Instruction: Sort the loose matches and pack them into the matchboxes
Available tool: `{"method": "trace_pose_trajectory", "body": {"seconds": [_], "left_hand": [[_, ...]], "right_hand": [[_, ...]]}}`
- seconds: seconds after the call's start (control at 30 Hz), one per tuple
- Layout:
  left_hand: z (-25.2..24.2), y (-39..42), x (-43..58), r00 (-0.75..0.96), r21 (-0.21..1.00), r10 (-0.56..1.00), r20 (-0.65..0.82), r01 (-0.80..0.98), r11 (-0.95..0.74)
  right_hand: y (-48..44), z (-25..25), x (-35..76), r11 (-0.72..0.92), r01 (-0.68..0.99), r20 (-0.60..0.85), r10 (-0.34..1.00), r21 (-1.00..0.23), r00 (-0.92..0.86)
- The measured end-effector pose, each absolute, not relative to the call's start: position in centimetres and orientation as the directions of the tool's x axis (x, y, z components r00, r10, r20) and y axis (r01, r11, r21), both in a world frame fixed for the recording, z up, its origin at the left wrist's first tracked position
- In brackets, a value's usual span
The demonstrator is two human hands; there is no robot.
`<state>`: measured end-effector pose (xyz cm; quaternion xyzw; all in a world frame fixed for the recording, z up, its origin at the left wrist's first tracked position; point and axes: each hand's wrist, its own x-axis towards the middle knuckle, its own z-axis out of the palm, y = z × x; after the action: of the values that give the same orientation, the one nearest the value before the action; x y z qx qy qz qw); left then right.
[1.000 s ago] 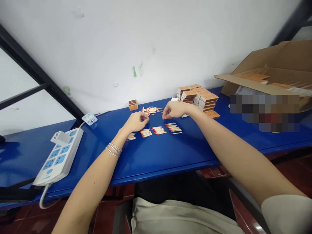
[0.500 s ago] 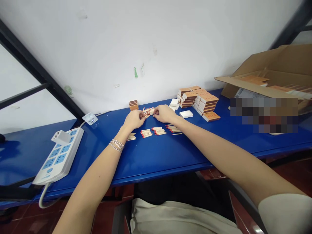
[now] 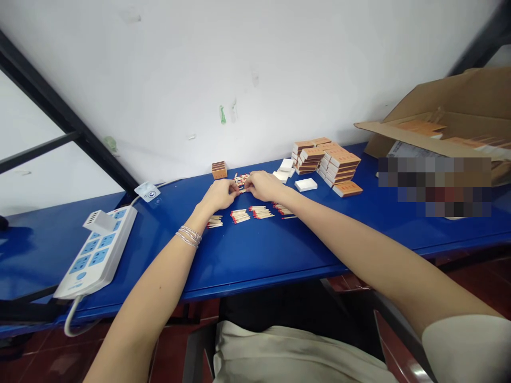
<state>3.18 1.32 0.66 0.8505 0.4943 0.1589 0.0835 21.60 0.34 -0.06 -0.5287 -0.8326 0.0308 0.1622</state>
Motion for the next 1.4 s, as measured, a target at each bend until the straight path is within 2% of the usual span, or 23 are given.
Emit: {"method": "trace_pose_trajectory", "body": {"seconds": [0.2,0.4,0.57,0.73,0.83,0.97,1.07,1.17,1.3,1.4], "left_hand": [[0.8,1.1,3.2,0.469,0.275,0.859,0.208,0.814,-0.511],[1.1,0.7,3.4,0.477,0.3,0.854,0.209,0.799,-0.52],[1.5,0.6,3.3,0.434,0.352,0.88,0.194,0.806,-0.476],[1.2,0.7,3.1,0.435,0.428,0.884,0.173,0.775,-0.465],[1.3,0.5,3.2,0.443,0.438,0.877,0.184,0.762,-0.477],[1.7,0.4,2.9,0.429,0.509,0.883,0.193,0.725,-0.464],[1.8,0.7,2.3,0.418,0.555,0.89,0.184,0.703,-0.445],[2.0,1.0,1.5,0.429,0.533,0.889,0.16,0.721,-0.444],[2.7,1.2,0.6,0.426,0.432,0.894,0.141,0.786,-0.443],[3.2,1.0,0.3,0.385,0.436,0.918,0.098,0.812,-0.387]], "right_hand": [[-0.1,0.4,22.2,0.429,0.878,0.227,0.896,-0.212,-0.383],[0.5,-0.1,22.5,0.481,0.855,0.262,0.865,-0.194,-0.428],[0.4,-0.1,22.3,0.495,0.839,0.286,0.857,-0.228,-0.428],[0.3,0.7,23.0,0.458,0.86,0.241,0.881,-0.224,-0.407],[0.2,1.3,23.8,0.421,0.867,0.202,0.904,-0.266,-0.377],[-0.3,2.1,24.9,0.391,0.856,0.152,0.92,-0.339,-0.36],[-0.9,2.6,25.1,0.382,0.816,0.051,0.915,-0.435,-0.401],[-1.4,2.6,24.5,0.397,0.773,-0.034,0.88,-0.495,-0.474],[-1.7,2.3,23.2,0.425,0.792,0.053,0.892,-0.438,-0.449],[-1.7,2.2,22.9,0.428,0.813,0.14,0.903,-0.396,-0.407]]}}
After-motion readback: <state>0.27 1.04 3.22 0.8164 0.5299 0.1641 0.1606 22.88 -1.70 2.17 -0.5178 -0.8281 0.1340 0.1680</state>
